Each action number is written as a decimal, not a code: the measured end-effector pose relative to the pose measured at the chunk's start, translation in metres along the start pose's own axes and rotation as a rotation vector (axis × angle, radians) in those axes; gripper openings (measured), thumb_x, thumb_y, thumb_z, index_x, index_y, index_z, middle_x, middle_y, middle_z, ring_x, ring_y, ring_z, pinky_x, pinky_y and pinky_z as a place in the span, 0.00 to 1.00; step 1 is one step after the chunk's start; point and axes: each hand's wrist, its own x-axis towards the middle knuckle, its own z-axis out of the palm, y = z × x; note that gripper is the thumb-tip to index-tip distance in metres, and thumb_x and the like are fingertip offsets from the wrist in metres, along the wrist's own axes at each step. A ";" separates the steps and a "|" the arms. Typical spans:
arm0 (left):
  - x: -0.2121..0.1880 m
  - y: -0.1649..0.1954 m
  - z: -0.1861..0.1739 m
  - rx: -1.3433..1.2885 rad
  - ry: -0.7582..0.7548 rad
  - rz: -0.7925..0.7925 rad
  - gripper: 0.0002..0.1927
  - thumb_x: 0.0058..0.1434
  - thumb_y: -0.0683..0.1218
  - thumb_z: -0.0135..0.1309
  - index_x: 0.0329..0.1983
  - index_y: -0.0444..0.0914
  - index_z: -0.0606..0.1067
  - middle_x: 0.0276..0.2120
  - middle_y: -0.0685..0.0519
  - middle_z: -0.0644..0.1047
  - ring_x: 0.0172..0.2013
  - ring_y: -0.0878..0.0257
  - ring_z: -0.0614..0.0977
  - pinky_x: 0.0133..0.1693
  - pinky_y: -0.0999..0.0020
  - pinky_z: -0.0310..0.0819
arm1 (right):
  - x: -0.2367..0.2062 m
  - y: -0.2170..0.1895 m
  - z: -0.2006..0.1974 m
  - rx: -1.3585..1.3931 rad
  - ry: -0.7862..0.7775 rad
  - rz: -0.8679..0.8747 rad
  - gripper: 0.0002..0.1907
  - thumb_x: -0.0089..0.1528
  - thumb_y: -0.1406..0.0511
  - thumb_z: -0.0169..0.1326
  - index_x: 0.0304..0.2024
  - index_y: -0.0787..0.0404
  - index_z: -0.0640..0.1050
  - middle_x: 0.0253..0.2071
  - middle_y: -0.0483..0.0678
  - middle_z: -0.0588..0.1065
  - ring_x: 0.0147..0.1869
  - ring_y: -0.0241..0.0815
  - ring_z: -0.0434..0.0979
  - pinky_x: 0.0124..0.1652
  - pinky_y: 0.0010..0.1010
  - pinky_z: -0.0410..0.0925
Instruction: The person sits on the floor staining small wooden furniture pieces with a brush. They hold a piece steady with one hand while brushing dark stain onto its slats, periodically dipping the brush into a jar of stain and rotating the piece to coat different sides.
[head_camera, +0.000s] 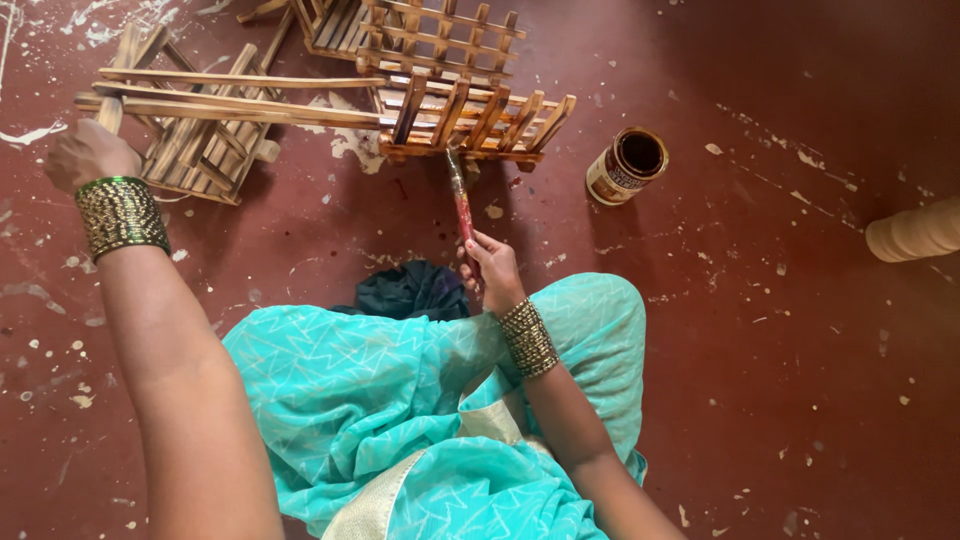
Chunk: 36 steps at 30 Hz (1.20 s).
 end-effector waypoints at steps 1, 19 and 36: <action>0.000 0.000 0.000 -0.009 -0.017 -0.013 0.09 0.68 0.47 0.59 0.37 0.35 0.82 0.32 0.43 0.83 0.28 0.56 0.82 0.28 0.60 0.74 | -0.004 -0.003 -0.002 -0.026 0.005 -0.013 0.20 0.68 0.68 0.51 0.62 0.65 0.73 0.31 0.44 0.75 0.23 0.31 0.69 0.19 0.21 0.62; 0.000 0.001 -0.001 -0.056 -0.044 -0.019 0.13 0.69 0.48 0.57 0.37 0.32 0.80 0.27 0.43 0.81 0.21 0.59 0.77 0.22 0.62 0.71 | 0.020 -0.027 0.000 -0.001 0.023 -0.045 0.19 0.67 0.68 0.51 0.62 0.63 0.74 0.31 0.44 0.74 0.23 0.31 0.69 0.19 0.22 0.62; 0.000 -0.001 0.002 -0.023 0.028 0.030 0.09 0.68 0.46 0.58 0.37 0.35 0.81 0.32 0.41 0.82 0.27 0.54 0.81 0.27 0.59 0.73 | -0.007 -0.031 -0.073 0.022 0.125 -0.035 0.18 0.68 0.67 0.51 0.60 0.68 0.73 0.33 0.44 0.76 0.24 0.30 0.69 0.19 0.20 0.61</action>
